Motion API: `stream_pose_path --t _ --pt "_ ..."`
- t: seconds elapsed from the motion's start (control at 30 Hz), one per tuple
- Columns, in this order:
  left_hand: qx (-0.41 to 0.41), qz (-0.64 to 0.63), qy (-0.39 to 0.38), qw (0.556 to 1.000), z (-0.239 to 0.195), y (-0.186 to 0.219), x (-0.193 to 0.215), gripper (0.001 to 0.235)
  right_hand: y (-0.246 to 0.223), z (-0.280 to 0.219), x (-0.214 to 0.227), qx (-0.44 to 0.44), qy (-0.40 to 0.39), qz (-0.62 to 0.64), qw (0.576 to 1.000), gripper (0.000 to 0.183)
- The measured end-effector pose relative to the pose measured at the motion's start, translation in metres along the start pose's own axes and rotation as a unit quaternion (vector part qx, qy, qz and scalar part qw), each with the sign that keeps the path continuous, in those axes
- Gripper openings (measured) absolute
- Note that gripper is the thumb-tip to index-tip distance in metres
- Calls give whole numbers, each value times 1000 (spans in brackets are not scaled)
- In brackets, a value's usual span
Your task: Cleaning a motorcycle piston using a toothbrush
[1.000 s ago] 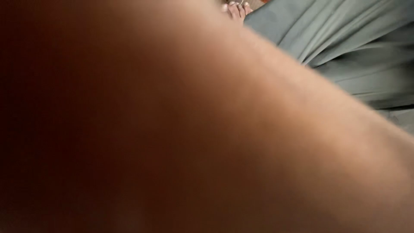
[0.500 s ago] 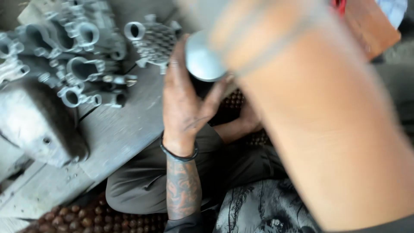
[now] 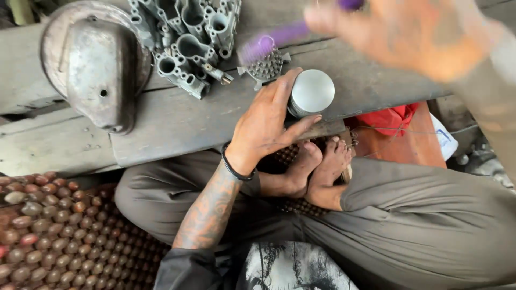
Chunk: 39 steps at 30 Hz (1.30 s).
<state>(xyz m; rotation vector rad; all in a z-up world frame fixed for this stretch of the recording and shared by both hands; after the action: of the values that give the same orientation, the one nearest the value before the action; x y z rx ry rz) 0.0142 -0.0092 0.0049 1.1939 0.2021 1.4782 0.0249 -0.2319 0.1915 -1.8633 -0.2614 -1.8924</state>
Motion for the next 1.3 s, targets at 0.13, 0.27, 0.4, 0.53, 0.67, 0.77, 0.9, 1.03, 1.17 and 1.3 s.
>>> stream_pose_path --t 0.13,0.27,0.4,0.53,0.67,0.77,0.9,1.03,1.17,1.3 --pt "3 31 -5 999 2 1 4 80 11 0 -40 40 42 5 998 33" --pt "23 -6 -25 999 6 11 10 78 58 -24 -80 23 39 -49 998 35" --pt "14 11 -31 999 6 13 4 78 68 -31 -92 -46 68 -19 996 32" --pt "29 8 -29 999 7 18 0 79 54 -27 -87 43 112 5 993 31" --pt "40 29 -25 998 6 18 1 79 54 -25 -79 38 158 13 987 35" --pt "53 28 -18 998 4 18 2 82 37 -21 -75 82 110 -26 990 38" --pt "34 10 1 999 5 14 6 78 47 -23 -68 42 137 39 989 35" --pt "24 2 19 1000 1 7 9 81 29 -16 -75 52 65 -38 996 36" --pt "-24 -1 27 999 -3 -9 -3 80 141 -30 -154 -56 148 159 975 31" --pt "-20 -26 39 999 -5 -2 4 76 83 -20 -124 9 68 34 997 29"
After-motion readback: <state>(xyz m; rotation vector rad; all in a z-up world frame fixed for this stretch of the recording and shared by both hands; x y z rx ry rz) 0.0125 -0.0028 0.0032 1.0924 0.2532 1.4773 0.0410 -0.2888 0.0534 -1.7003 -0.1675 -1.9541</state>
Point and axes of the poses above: each hand's wrist, its own z-axis towards the middle knuckle, its own x-axis out of the back of the hand, y = z × x, the point moved 2 cm from there along z, towards the middle knuckle
